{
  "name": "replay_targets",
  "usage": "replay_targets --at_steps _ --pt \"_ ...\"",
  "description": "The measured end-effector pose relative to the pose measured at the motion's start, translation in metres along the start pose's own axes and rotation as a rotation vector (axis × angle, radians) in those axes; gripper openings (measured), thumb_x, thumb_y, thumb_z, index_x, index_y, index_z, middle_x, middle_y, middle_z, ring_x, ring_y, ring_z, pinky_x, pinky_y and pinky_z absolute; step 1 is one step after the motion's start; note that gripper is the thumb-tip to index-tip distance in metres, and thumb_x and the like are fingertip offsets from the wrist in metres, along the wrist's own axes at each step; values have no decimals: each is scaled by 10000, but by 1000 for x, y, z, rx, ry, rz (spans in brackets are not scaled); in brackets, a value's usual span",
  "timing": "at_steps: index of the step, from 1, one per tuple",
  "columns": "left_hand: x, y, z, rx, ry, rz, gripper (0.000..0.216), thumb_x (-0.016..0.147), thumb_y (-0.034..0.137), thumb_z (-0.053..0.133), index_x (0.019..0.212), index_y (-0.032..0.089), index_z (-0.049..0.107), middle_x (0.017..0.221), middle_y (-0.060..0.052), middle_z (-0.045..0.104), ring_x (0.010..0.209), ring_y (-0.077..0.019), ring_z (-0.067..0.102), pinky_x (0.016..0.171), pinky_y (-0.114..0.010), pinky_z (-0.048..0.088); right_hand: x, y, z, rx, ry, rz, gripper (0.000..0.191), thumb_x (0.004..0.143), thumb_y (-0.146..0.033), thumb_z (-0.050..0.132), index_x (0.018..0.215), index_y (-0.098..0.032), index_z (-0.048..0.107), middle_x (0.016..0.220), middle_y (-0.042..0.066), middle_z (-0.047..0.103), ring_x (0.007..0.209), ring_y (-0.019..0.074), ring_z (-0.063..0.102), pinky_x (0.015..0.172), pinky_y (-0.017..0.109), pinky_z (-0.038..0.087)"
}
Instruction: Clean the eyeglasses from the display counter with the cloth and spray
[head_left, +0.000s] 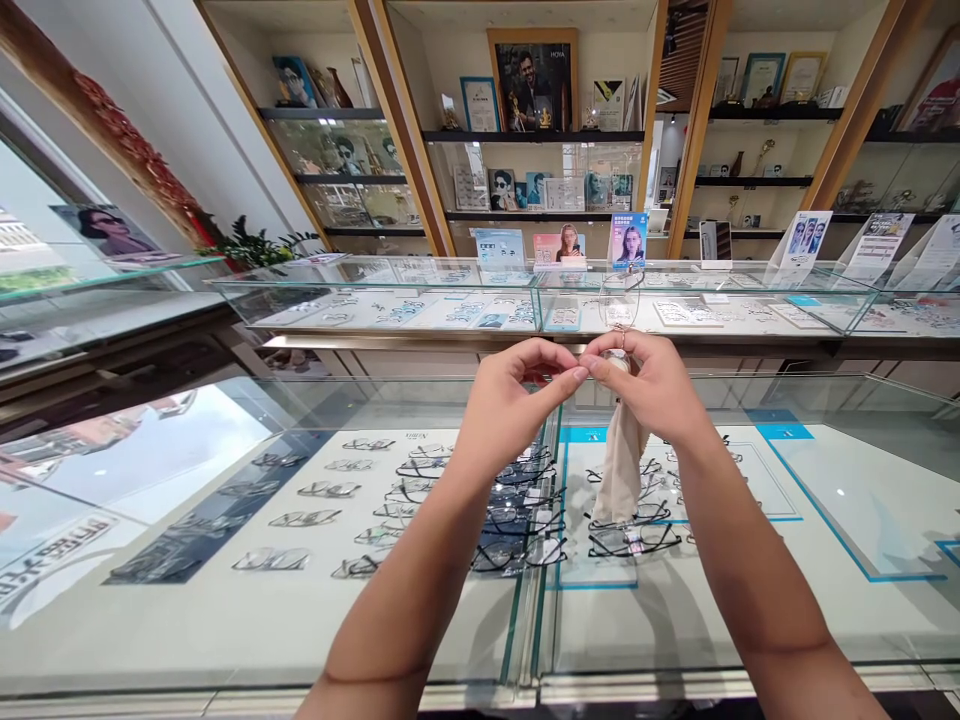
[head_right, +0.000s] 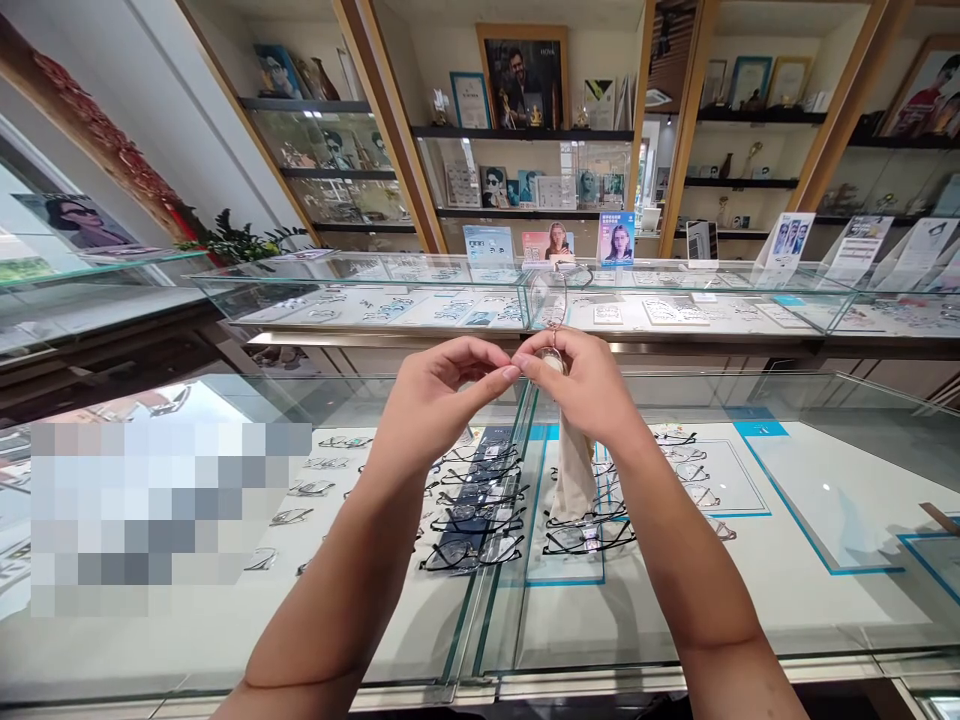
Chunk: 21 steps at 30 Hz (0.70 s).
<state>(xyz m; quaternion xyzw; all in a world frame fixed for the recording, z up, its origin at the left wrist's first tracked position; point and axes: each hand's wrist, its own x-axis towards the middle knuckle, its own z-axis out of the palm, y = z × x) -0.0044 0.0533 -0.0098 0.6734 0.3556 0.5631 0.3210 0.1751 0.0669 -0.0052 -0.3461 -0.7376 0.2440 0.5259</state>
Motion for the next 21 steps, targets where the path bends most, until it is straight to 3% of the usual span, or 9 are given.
replay_targets --at_steps 21 --pt "2 -5 -2 -68 -8 -57 272 719 391 894 823 179 759 845 -60 766 763 -156 662 705 -290 506 -3 -5 2 -290 19 -103 103 939 -260 682 856 -222 731 856 23 714 897 220 643 834 366 424"
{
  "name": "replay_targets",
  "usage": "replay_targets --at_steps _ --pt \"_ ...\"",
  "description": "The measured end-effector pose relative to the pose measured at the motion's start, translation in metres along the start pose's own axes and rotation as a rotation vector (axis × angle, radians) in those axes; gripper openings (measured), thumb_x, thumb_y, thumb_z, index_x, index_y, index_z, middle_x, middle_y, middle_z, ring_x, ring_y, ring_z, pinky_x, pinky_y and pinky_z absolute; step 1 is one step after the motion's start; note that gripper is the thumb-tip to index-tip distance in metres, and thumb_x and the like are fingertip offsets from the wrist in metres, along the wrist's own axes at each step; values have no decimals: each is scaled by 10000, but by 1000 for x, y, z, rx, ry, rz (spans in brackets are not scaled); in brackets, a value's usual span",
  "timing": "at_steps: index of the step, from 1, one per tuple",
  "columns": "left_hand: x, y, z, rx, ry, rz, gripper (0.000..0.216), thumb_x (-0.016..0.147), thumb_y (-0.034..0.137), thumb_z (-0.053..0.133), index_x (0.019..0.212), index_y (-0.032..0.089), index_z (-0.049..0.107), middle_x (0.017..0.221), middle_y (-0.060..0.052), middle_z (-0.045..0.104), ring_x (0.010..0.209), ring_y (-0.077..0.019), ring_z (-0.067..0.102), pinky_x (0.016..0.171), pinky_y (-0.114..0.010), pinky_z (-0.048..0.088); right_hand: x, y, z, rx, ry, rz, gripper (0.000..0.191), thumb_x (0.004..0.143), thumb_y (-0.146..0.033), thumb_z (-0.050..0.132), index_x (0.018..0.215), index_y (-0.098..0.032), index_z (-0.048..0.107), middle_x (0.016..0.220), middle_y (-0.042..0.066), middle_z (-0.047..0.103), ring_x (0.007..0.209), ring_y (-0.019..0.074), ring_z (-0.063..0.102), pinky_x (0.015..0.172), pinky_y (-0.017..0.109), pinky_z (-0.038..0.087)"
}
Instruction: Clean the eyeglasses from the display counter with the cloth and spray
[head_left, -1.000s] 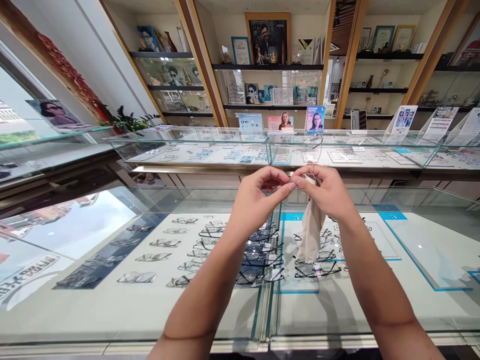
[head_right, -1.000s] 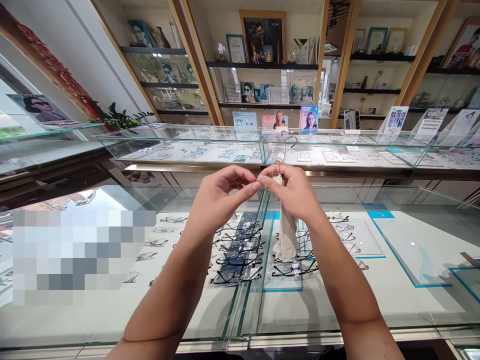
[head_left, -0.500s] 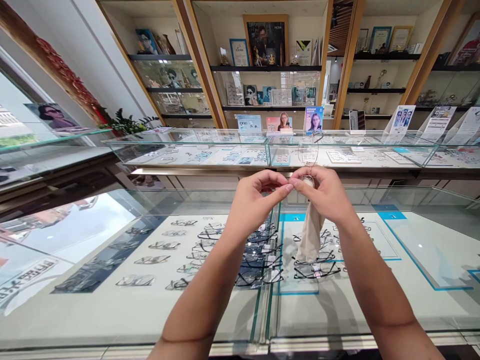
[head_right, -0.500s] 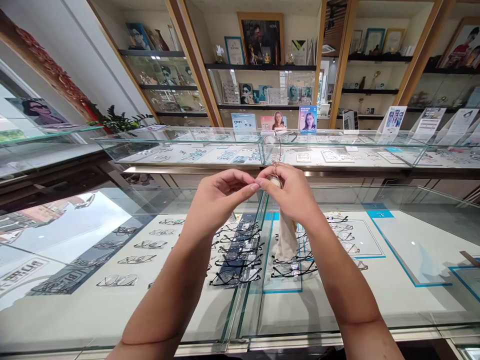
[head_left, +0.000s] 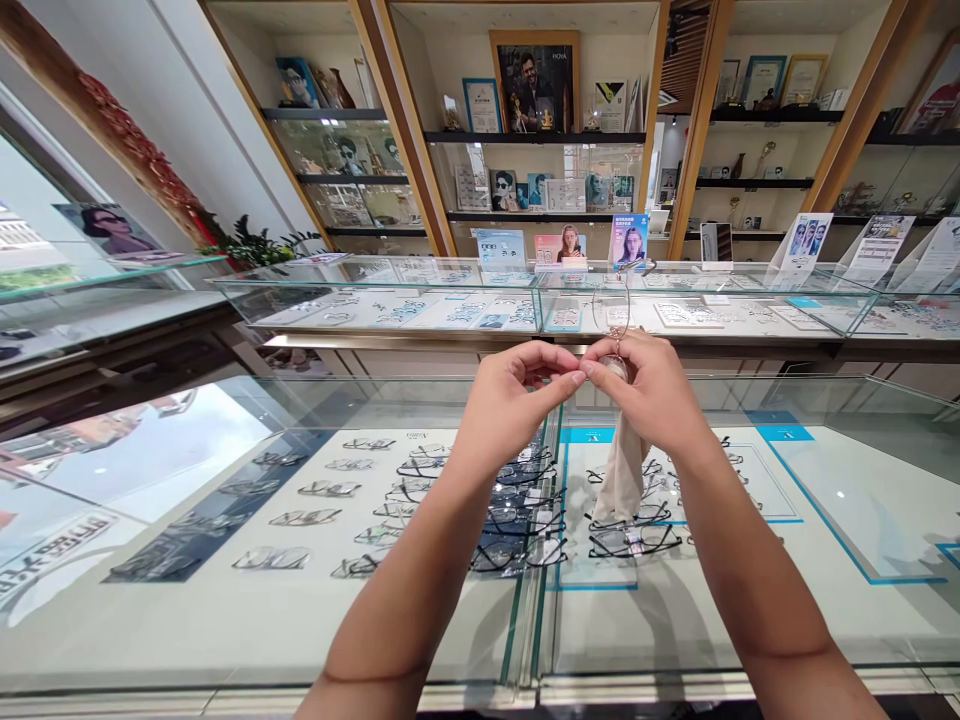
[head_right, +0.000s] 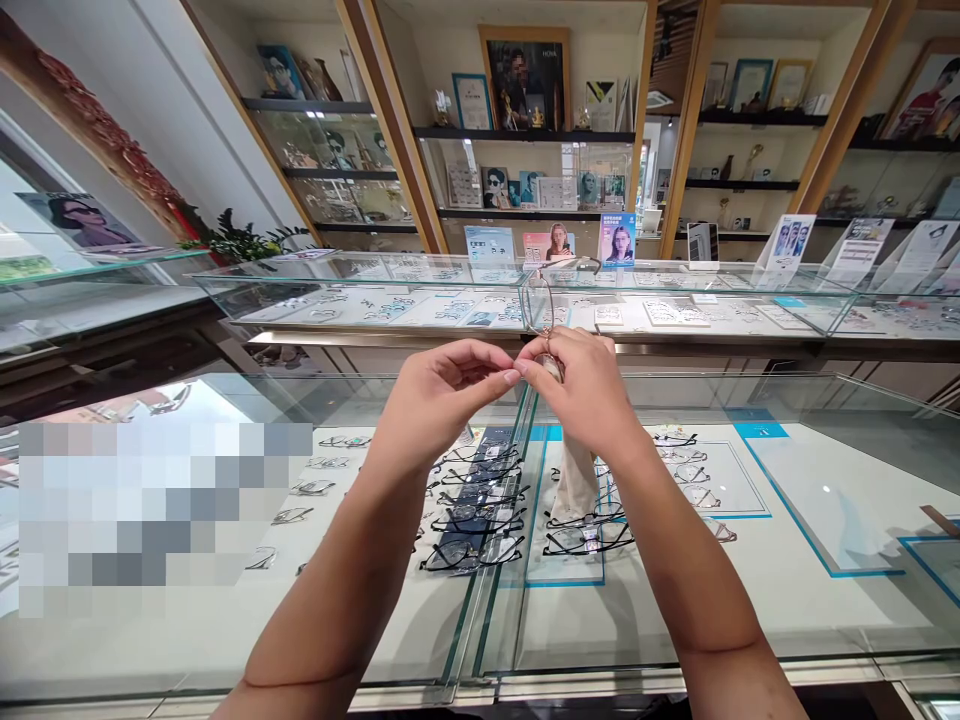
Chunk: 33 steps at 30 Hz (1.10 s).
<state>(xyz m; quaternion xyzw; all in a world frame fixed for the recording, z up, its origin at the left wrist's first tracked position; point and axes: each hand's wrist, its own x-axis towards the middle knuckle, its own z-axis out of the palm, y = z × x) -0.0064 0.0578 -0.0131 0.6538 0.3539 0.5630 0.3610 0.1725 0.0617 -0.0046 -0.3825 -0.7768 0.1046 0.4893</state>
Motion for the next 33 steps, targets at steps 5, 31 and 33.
replay_targets --at_steps 5,31,33 --pt "1 -1 0 -52 -12 -9 304 692 381 915 826 171 742 844 -52 751 773 -149 657 720 -278 517 0 2 0 27 4 2 102 932 -258 688 851 -217 735 838 19 711 883 217 637 822 360 416" --pt "2 6 -9 148 -139 -24 303 772 445 828 789 169 703 784 -31 699 702 -130 569 662 -275 434 0 -5 -4 -98 -101 11 95 939 -245 732 849 -213 734 848 10 706 881 210 606 900 388 337" --pt "2 7 -13 162 -190 -30 288 790 431 809 779 171 685 764 -20 665 678 -122 525 637 -272 402 0 -5 -6 -48 -129 15 94 935 -249 734 850 -210 740 838 9 692 872 204 597 862 369 347"
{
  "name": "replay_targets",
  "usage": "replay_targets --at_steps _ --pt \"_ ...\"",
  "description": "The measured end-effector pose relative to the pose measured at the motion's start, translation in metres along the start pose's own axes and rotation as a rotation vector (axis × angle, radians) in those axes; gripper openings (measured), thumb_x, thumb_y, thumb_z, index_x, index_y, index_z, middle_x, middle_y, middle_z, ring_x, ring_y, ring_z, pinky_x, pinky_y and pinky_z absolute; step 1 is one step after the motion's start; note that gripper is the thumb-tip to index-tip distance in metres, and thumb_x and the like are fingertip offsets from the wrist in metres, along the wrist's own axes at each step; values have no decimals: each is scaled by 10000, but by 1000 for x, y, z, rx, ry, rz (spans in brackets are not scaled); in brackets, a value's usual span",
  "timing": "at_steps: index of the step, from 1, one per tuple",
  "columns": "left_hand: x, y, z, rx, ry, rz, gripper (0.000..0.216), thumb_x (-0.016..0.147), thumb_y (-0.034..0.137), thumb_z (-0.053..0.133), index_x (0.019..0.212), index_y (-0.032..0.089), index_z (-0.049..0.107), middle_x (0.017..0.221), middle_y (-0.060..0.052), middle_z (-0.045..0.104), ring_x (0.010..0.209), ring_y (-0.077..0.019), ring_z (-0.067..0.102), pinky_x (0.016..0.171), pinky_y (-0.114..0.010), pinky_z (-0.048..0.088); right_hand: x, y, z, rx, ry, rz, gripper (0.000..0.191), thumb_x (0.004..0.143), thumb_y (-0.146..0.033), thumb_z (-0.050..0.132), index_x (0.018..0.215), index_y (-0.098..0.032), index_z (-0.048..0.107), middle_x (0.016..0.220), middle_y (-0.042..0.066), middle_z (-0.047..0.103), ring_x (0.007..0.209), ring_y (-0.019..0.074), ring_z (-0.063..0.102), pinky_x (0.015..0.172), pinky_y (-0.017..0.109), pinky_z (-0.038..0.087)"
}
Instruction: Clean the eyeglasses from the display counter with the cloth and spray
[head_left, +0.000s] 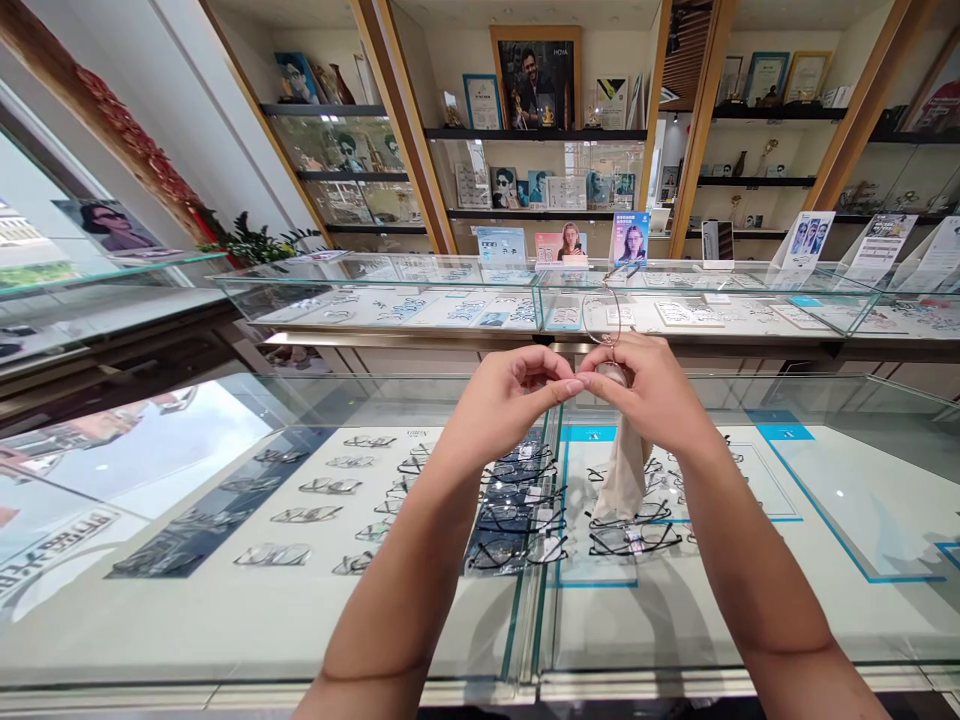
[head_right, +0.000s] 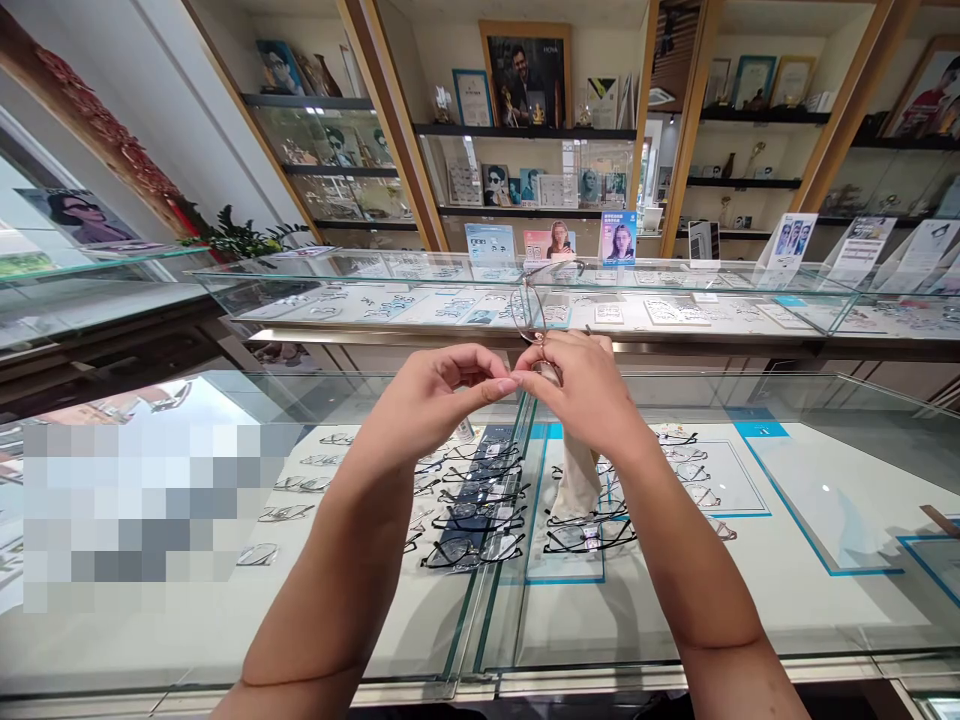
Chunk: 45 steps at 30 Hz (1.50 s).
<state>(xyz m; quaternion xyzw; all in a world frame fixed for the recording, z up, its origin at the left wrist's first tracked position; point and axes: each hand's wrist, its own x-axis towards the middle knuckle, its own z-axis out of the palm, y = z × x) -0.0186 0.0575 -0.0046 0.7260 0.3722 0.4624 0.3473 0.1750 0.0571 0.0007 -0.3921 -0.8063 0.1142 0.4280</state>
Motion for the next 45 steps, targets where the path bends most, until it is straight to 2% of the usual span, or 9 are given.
replay_targets --at_steps 7,13,17,20,29,34,38,43,45 --pt "-1 0 -11 -84 -194 -30 283 823 411 783 767 175 639 685 23 514 630 -101 380 583 -269 261 -2 -1 -3 151 -53 27 169 910 -354 750 824 -208 752 804 7 651 816 178 550 787 341 357" --pt "2 0 -15 -234 -279 -36 293 824 408 804 776 175 632 698 22 519 644 -100 385 597 -264 291 0 2 -7 368 -117 71 389 820 -581 795 806 -200 723 826 6 649 737 143 497 713 321 370" --pt "2 0 -17 -331 -247 -33 321 853 446 791 795 185 613 749 -3 591 681 -113 460 644 -269 375 1 8 -13 514 -164 138 554 939 -717 559 833 -202 730 674 -14 526 625 133 399 620 318 334" --pt "0 2 -18 -346 -249 -36 341 867 475 779 789 197 597 761 -13 606 666 -119 478 638 -276 407 0 13 -14 620 -194 199 610 1016 -661 394 842 -197 749 622 -6 478 593 149 391 574 320 329" --pt "-8 11 -20 -392 -192 -28 463 810 602 815 782 202 584 774 -24 614 658 -119 532 613 -275 445 -1 8 -18 646 -209 121 408 1000 -381 438 866 -195 775 774 33 624 685 167 487 641 318 421" --pt "-15 16 -29 -401 -103 -9 417 806 548 836 808 206 598 814 -29 621 668 -120 550 617 -270 470 -9 -2 -24 579 -258 100 398 1034 -442 468 971 -229 798 848 28 685 731 163 557 710 322 462" --pt "-15 6 -41 -437 22 -6 353 831 474 818 819 204 591 853 -32 608 678 -105 543 626 -249 477 -18 -7 -33 553 -172 64 379 1021 -507 537 1013 -263 826 950 45 744 869 204 651 782 347 488" --pt "-10 -46 -55 -457 274 -111 343 808 424 777 820 213 507 796 2 542 662 -92 520 618 -213 448 -26 -9 -36 595 -31 139 379 960 -556 613 964 -250 836 939 65 746 820 212 645 711 349 490" --pt "-9 -73 -55 -295 416 -190 297 871 440 655 821 223 457 780 4 537 657 -104 524 622 -222 439 -31 -5 -28 658 -22 195 363 920 -564 655 931 -246 830 879 56 728 704 179 583 623 332 453"
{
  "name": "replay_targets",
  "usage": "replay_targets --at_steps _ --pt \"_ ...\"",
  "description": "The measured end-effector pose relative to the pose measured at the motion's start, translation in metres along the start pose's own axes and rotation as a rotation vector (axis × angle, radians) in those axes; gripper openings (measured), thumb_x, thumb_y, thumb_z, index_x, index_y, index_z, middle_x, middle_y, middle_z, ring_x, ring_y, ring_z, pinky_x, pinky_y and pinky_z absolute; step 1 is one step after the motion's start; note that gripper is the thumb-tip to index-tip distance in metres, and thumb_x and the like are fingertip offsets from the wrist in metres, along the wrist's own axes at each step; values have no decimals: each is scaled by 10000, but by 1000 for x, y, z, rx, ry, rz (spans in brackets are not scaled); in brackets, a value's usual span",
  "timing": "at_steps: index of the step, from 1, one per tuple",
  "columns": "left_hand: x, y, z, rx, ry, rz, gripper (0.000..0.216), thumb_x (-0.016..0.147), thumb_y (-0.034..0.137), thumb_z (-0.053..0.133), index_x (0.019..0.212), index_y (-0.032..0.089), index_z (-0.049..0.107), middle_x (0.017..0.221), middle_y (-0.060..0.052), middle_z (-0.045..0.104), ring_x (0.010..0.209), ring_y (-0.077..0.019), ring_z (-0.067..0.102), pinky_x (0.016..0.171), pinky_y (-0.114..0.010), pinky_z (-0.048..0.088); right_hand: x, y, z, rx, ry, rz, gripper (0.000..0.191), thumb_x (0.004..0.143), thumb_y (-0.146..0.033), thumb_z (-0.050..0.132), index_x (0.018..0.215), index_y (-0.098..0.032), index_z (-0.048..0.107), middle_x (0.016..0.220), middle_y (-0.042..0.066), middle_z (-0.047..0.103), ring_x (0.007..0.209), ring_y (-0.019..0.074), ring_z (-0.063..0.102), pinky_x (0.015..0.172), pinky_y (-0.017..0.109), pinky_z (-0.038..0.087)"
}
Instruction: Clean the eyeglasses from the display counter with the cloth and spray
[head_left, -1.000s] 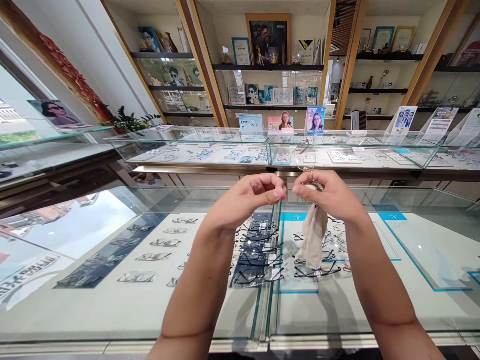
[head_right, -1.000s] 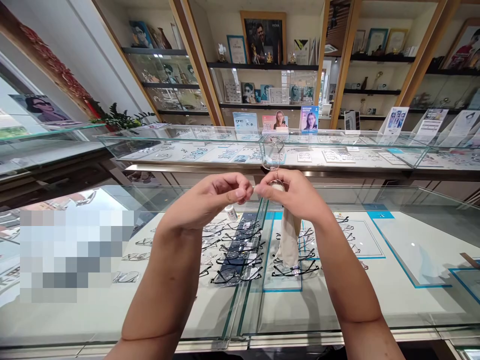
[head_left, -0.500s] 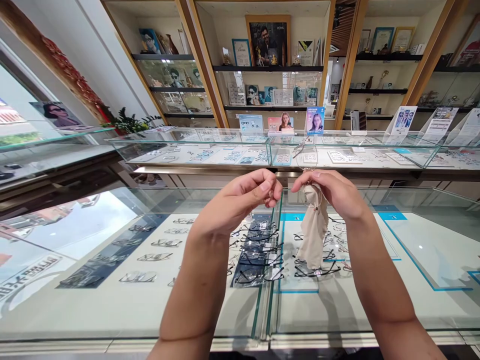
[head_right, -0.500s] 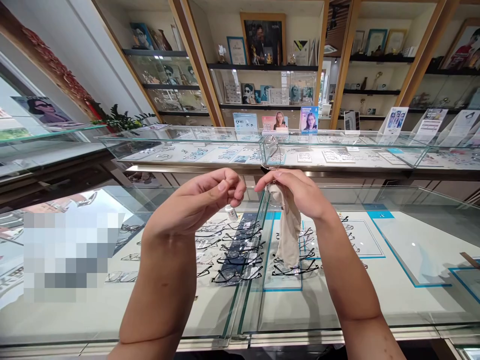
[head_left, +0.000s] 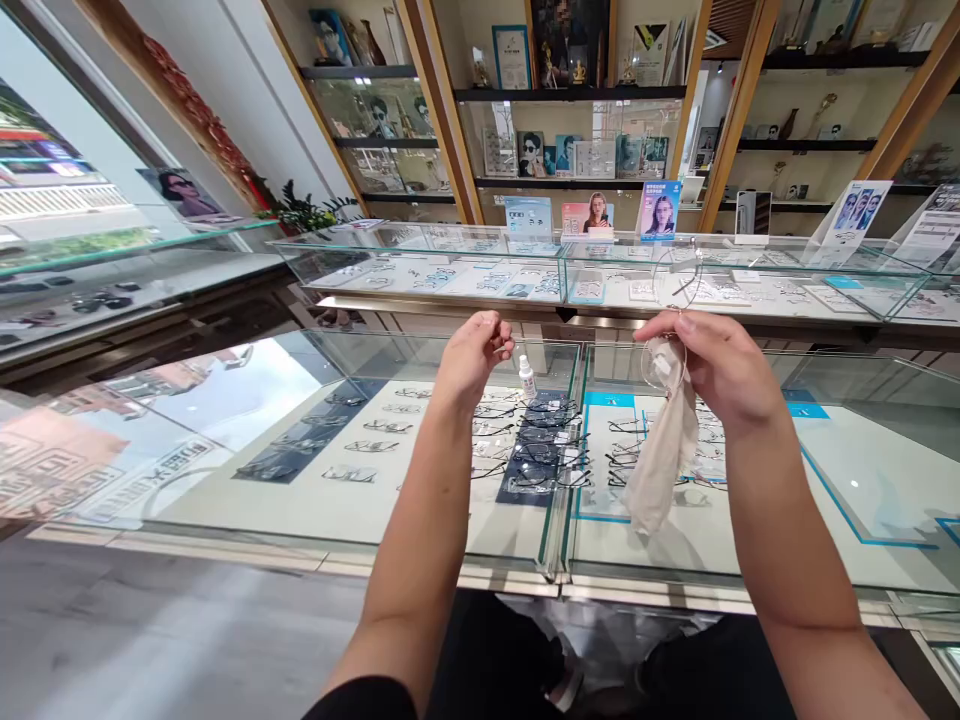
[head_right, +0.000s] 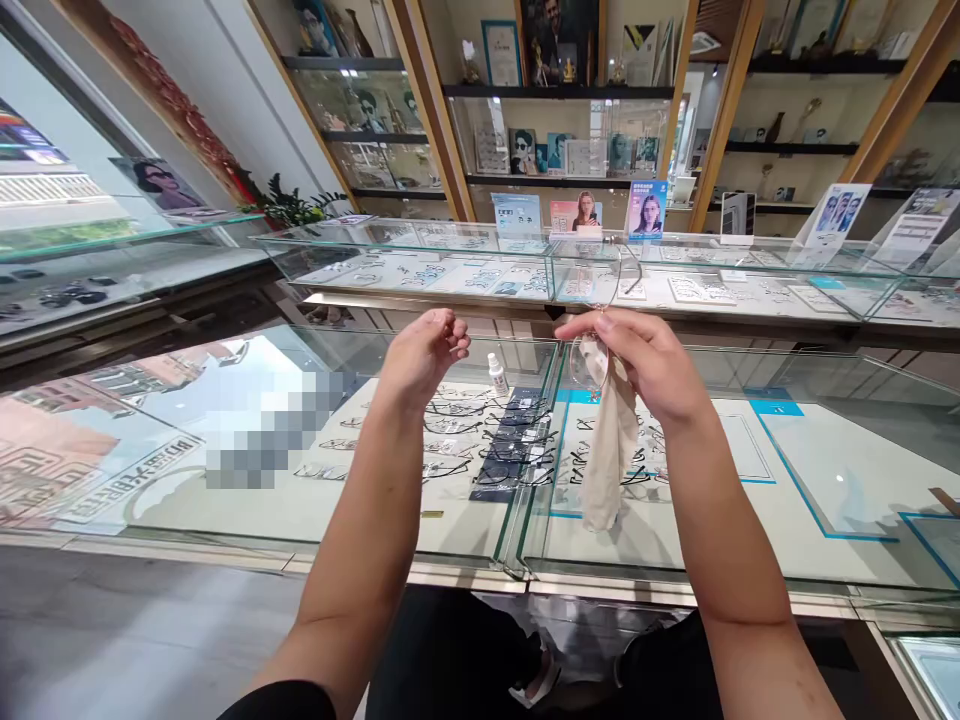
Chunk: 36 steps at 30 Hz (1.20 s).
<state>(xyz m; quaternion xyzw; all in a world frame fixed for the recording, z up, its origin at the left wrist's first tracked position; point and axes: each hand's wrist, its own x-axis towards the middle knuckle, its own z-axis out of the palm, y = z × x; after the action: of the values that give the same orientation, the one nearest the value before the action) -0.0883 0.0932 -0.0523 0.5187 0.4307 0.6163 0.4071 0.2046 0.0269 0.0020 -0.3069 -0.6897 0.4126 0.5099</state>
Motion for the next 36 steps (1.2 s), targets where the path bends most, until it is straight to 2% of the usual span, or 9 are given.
replay_targets --at_steps 5,9,13,15,18,22,25,29,36 --pt "6 -59 0 309 109 -37 237 966 376 424 780 230 428 751 -23 587 657 -150 549 661 -276 447 -13 45 11 104 20 111 338 867 -557 708 851 -231 793 778 15 652 584 124 443 541 292 360" --pt "8 -88 1 554 184 -13 322 1010 359 363 726 235 450 779 -74 625 817 -231 609 843 -367 474 -20 75 16 141 16 154 406 852 -605 700 825 -206 770 760 14 638 599 131 445 562 290 364" --pt "10 -102 -1 773 200 -14 172 958 360 533 1017 203 574 1201 -163 706 1157 -327 614 1032 -448 430 -23 88 19 204 -18 170 424 845 -624 710 815 -204 762 771 12 632 606 130 454 585 291 371" --pt "10 -106 -1 846 164 -32 348 912 349 625 1212 188 552 1349 -175 678 1273 -360 576 1090 -474 401 -24 91 21 225 -37 169 429 836 -631 717 801 -206 757 770 12 620 613 132 448 591 292 361" --pt "8 -110 0 923 106 -80 449 893 320 666 1297 176 534 1344 -192 699 1313 -391 571 1101 -500 398 -25 93 24 236 -73 197 446 831 -657 699 792 -214 742 743 9 584 615 142 436 586 295 344" --pt "7 -112 -1 975 86 -116 283 872 244 663 1141 181 605 1210 -208 742 1261 -409 621 1067 -511 426 -27 91 28 234 -131 213 474 830 -691 671 794 -223 740 720 17 574 619 156 435 576 296 341" --pt "6 -109 -3 953 93 -89 175 871 228 639 1041 199 615 1115 -180 753 1210 -402 645 1055 -514 439 -27 88 30 236 -142 214 492 805 -710 673 750 -224 731 706 29 575 627 167 449 565 295 353" --pt "3 -100 0 830 109 38 238 953 311 532 1159 198 572 1207 -154 713 1164 -312 663 985 -418 503 -26 86 32 275 -114 203 456 794 -657 680 692 -214 706 750 56 598 687 193 509 611 317 422" --pt "-8 -90 20 201 33 193 407 953 508 551 1245 235 479 1232 -109 610 1005 -191 699 844 -301 555 -24 89 31 281 -143 68 400 888 -537 627 684 -203 709 1018 104 650 1078 264 624 1005 444 493"
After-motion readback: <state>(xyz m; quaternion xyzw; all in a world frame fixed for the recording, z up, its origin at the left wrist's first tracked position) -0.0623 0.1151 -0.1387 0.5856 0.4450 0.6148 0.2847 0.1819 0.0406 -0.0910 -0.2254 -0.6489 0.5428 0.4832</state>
